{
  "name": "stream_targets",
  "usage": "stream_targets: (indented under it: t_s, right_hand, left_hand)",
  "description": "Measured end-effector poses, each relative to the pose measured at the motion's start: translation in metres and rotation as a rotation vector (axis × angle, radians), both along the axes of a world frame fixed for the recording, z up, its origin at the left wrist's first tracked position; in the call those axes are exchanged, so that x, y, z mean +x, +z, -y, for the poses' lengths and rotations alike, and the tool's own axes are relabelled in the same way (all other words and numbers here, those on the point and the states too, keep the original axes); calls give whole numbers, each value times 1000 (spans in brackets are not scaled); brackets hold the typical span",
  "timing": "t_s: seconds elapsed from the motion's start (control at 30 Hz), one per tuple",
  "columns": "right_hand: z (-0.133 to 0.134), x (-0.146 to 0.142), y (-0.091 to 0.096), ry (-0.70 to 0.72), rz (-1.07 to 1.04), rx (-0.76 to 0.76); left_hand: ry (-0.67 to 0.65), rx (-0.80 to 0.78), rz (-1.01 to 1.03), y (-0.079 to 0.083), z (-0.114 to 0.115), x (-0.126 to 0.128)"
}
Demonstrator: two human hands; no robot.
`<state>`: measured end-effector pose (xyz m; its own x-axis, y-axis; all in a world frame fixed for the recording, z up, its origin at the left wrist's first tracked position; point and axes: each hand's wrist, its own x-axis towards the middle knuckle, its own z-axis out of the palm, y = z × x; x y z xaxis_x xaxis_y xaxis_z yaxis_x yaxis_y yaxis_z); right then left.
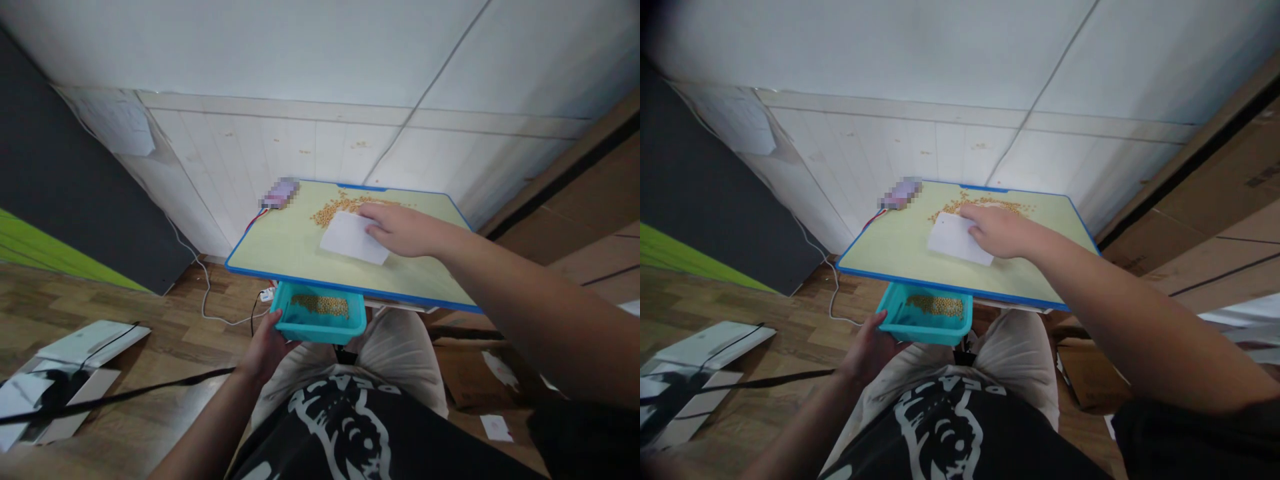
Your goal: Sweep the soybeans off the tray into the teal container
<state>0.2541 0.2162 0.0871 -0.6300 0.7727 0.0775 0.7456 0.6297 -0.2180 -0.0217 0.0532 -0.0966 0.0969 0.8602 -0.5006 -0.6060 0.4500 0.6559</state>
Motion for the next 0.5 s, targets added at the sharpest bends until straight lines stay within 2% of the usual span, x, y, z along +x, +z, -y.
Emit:
stream_targets:
  t_s: [0.1, 0.27, 0.37, 0.5]
  right_hand:
    - [-9, 53, 3, -92, -29, 70]
    - [-14, 131, -1, -370, 0, 87]
    - [-9, 157, -8, -525, 58, 74]
    - [-1, 169, -19, -623, 178, 54]
  left_hand:
    - [-30, -9, -19, -3, 0, 16]
    - [-87, -21, -62, -1, -5, 49]
    - [-78, -38, -71, 2, -10, 69]
    - [-53, -109, -53, 7, -14, 87]
